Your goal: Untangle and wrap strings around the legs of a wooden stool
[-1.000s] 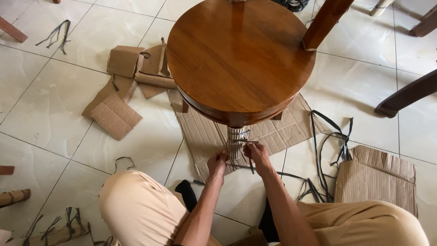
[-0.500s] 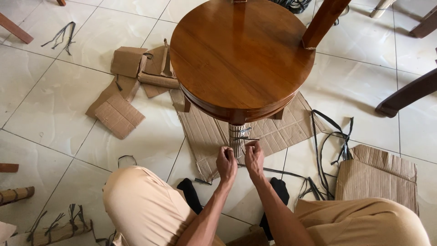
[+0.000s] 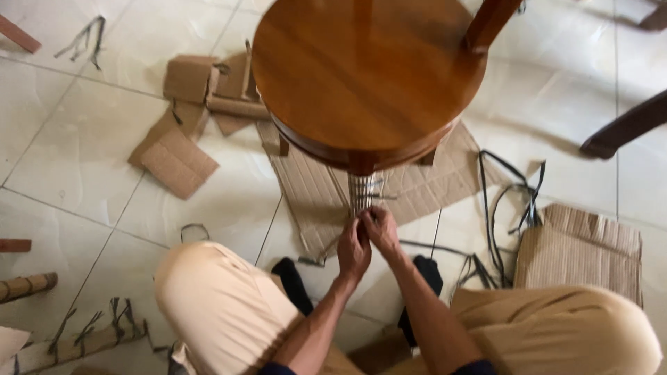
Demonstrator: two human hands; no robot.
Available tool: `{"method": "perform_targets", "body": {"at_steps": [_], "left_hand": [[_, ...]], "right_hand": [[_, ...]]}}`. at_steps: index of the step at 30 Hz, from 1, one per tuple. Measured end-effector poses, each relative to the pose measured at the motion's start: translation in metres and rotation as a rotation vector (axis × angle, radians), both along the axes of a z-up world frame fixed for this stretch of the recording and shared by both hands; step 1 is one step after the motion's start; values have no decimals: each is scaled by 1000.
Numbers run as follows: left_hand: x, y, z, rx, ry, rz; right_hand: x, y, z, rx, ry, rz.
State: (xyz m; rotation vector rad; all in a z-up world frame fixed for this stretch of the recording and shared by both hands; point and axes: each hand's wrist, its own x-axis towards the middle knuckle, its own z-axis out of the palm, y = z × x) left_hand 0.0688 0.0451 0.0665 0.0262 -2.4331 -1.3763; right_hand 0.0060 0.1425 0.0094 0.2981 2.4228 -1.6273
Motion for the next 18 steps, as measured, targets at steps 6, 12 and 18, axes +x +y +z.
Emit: {"method": "perform_targets", "body": {"at_steps": [6, 12, 18], "left_hand": [[-27, -9, -58, 320, -299, 141], [-53, -20, -115, 1266, -808, 246], [-46, -7, -91, 1245, -811, 137]], "right_hand": [[7, -4, 25, -217, 99, -16], [16, -12, 49, -568, -89, -217], [23, -2, 41, -774, -208, -320]]}}
